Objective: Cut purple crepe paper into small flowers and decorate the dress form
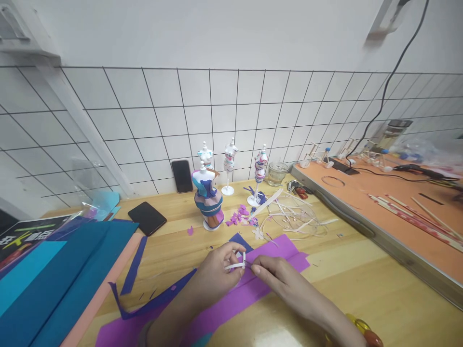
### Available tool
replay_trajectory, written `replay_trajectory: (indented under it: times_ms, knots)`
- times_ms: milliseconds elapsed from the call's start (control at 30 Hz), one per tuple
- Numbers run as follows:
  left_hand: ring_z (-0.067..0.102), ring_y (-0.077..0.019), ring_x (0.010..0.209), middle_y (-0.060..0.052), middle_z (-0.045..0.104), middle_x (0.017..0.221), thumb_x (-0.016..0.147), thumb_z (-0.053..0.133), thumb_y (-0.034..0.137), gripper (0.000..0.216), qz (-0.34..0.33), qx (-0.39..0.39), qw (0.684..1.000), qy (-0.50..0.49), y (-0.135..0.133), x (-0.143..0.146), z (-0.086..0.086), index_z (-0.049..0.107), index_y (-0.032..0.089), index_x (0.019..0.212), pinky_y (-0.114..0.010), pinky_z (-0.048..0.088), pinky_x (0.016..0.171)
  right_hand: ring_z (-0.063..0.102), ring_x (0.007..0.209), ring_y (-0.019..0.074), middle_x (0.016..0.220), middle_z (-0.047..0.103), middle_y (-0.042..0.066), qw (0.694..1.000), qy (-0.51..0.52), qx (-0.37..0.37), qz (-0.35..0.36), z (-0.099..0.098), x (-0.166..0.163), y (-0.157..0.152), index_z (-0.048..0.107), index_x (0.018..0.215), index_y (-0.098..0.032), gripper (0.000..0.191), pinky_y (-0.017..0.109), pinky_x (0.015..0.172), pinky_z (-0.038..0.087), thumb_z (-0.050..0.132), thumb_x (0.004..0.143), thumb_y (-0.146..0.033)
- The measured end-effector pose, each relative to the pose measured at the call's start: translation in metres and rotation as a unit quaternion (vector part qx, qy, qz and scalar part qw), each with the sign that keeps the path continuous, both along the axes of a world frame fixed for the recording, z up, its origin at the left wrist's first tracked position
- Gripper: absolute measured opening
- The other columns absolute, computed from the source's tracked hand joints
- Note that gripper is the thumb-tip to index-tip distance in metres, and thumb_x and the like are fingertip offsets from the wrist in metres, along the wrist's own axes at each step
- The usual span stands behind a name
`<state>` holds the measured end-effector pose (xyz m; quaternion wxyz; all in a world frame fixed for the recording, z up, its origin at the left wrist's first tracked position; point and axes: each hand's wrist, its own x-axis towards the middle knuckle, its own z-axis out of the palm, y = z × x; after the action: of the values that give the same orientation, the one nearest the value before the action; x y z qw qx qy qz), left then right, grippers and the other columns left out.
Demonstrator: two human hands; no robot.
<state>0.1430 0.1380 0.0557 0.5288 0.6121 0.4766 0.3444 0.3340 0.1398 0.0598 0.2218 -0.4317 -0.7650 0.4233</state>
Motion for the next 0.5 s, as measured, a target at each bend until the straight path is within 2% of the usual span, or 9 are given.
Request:
replay_trajectory:
  times_ms: [100, 233, 400, 500]
  knots:
    - [0.055, -0.0145, 0.070, 0.003, 0.052, 0.073, 0.076, 0.056, 0.016, 0.033, 0.008, 0.021, 0.999, 0.028, -0.001, -0.004, 0.008, 0.056, 0.020, 0.109, -0.027, 0.043, 0.071, 0.045, 0.064, 0.0155, 0.067, 0.045, -0.003, 1.000, 0.010, 0.010, -0.016, -0.002, 0.002, 0.000, 0.041, 0.069, -0.022, 0.037, 0.025, 0.059, 0.034, 0.035, 0.097, -0.045]
    - [0.057, -0.0184, 0.077, 0.001, 0.059, 0.078, 0.076, 0.051, 0.015, 0.047, 0.020, 0.075, 0.989, 0.129, -0.004, -0.004, 0.014, 0.050, 0.022, 0.122, -0.029, 0.043, 0.074, 0.045, 0.065, 0.0165, 0.068, 0.042, -0.003, 0.997, 0.025, 0.034, -0.061, -0.005, 0.004, 0.002, 0.038, 0.069, -0.023, 0.038, 0.026, 0.060, 0.037, 0.029, 0.096, -0.047]
    - [0.059, -0.0227, 0.077, -0.003, 0.063, 0.078, 0.072, 0.048, 0.010, 0.065, -0.018, 0.088, 0.968, 0.236, -0.009, 0.006, 0.006, 0.043, 0.022, 0.135, -0.031, 0.041, 0.071, 0.056, 0.074, 0.0206, 0.076, 0.057, 0.003, 0.987, -0.006, 0.059, -0.148, -0.014, 0.004, 0.011, 0.047, 0.079, -0.022, 0.041, 0.029, 0.065, 0.041, 0.019, 0.098, -0.045]
    - [0.059, -0.0243, 0.081, -0.005, 0.064, 0.082, 0.070, 0.049, 0.009, 0.071, -0.043, 0.069, 0.965, 0.248, -0.012, 0.011, 0.002, 0.038, 0.017, 0.140, -0.032, 0.041, 0.074, 0.063, 0.081, 0.0267, 0.085, 0.067, 0.009, 0.980, -0.072, 0.057, -0.177, -0.024, 0.004, 0.018, 0.054, 0.087, -0.020, 0.033, 0.033, 0.069, 0.043, 0.030, 0.096, -0.041]
